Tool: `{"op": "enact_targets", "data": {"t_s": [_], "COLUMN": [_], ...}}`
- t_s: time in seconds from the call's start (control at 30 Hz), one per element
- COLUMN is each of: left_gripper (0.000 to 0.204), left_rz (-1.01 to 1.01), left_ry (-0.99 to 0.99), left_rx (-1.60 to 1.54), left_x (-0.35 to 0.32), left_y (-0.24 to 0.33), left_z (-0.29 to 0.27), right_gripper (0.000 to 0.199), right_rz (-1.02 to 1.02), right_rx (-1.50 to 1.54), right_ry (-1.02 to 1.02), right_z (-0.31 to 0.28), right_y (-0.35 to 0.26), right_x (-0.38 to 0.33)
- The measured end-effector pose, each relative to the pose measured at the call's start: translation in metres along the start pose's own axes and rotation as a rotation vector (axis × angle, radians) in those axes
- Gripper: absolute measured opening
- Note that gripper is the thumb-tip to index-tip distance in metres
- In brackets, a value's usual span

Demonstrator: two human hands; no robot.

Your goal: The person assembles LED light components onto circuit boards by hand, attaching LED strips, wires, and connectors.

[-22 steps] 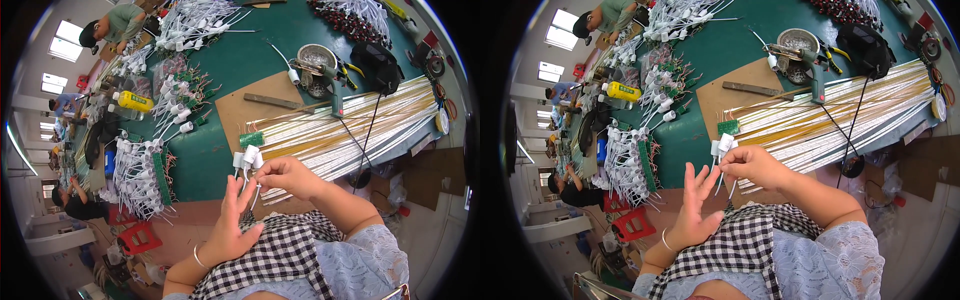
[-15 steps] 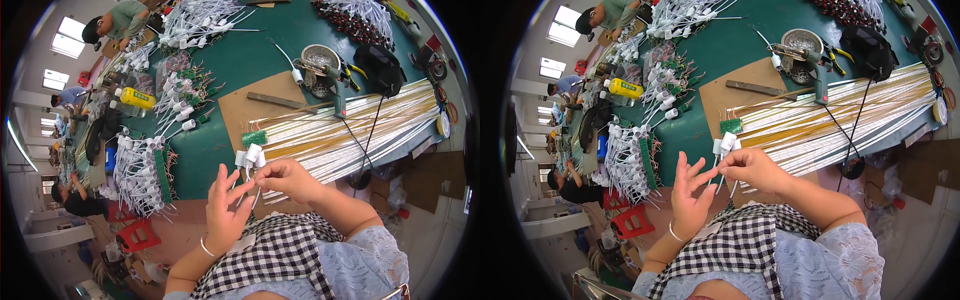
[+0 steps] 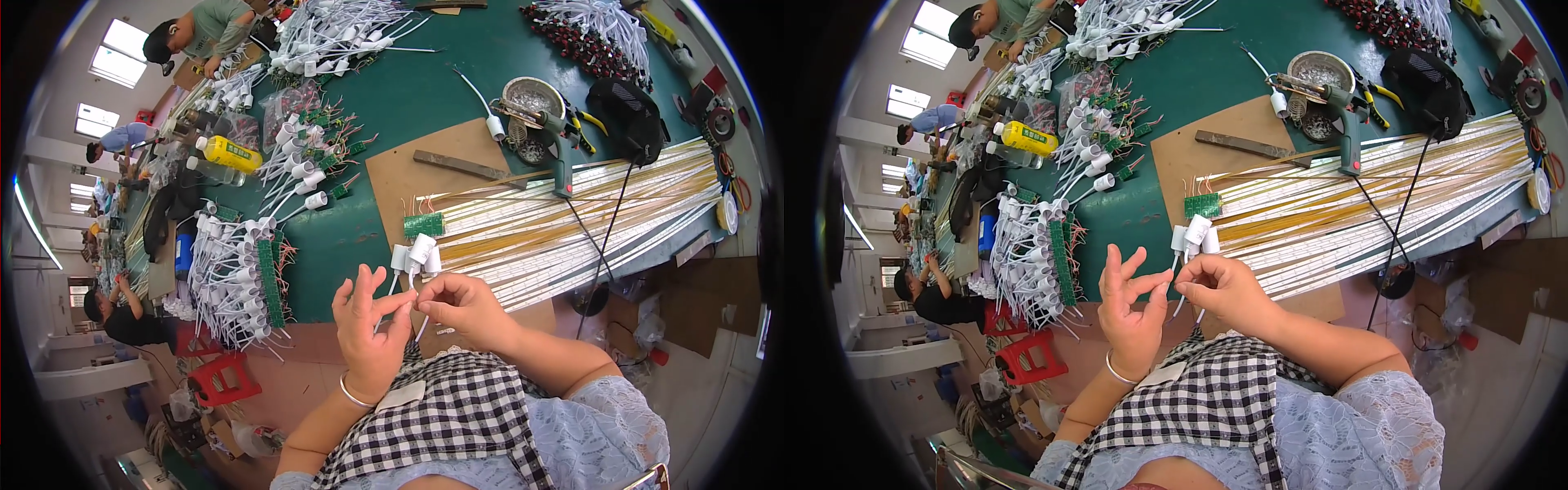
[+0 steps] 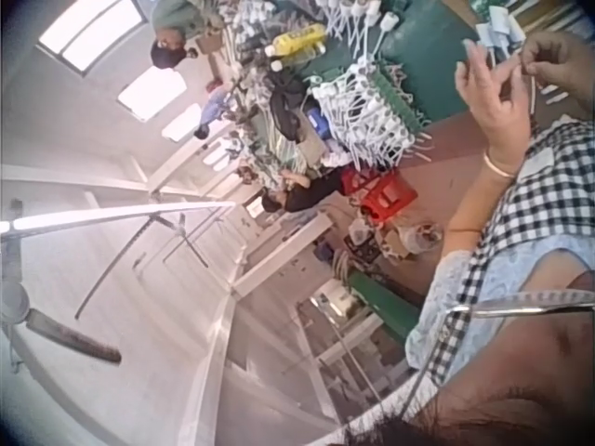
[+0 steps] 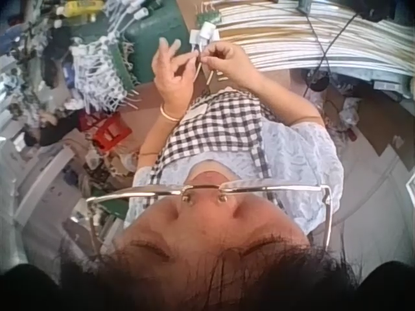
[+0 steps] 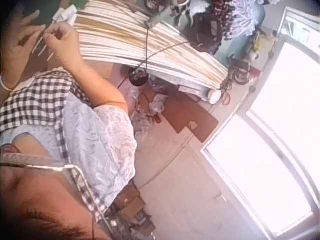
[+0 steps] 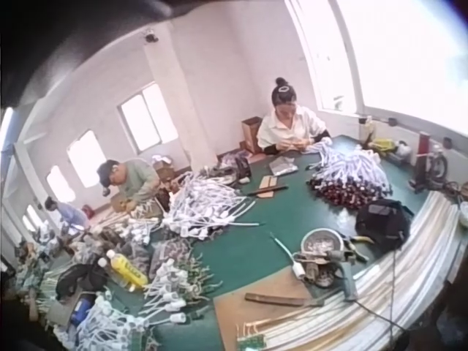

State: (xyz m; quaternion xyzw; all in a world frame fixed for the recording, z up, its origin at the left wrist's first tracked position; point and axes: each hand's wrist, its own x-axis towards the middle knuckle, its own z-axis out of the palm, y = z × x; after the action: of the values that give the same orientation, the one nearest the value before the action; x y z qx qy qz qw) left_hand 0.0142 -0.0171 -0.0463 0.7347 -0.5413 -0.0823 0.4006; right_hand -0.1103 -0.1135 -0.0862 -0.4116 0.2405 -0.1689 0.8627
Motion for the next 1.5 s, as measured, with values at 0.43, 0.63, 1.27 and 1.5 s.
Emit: {"op": "enact_targets", "data": {"t_s": [0.43, 0.63, 1.27, 1.5], "left_gripper": [0.071, 0.07, 0.074, 0.1], "left_rz": [0.21, 0.2, -0.974, -0.806], "left_ry": [0.049, 0.055, -0.305, -0.498], "left_rx": [0.222, 0.218, -1.28, -1.395], "left_x": [0.003, 0.002, 0.001, -0.005], "left_y": [-0.001, -0.001, 0.011, 0.022], "left_z": [-0.001, 0.0, -0.008, -0.022], "right_gripper": [0.01, 0.009, 0.01, 0.011], "right_rz": [-0.032, -0.039, 0.083, 0.11], "right_rx": [0.011, 0.006, -0.057, 0.009], "right_ry": [0.011, 0.011, 0.041, -0.02], "right_z": [0.003, 0.002, -0.024, -0.024], "right_y": [0.002, 0.004, 0.019, 0.008], "right_x": [0.0, 0.0, 0.003, 0.001]}}
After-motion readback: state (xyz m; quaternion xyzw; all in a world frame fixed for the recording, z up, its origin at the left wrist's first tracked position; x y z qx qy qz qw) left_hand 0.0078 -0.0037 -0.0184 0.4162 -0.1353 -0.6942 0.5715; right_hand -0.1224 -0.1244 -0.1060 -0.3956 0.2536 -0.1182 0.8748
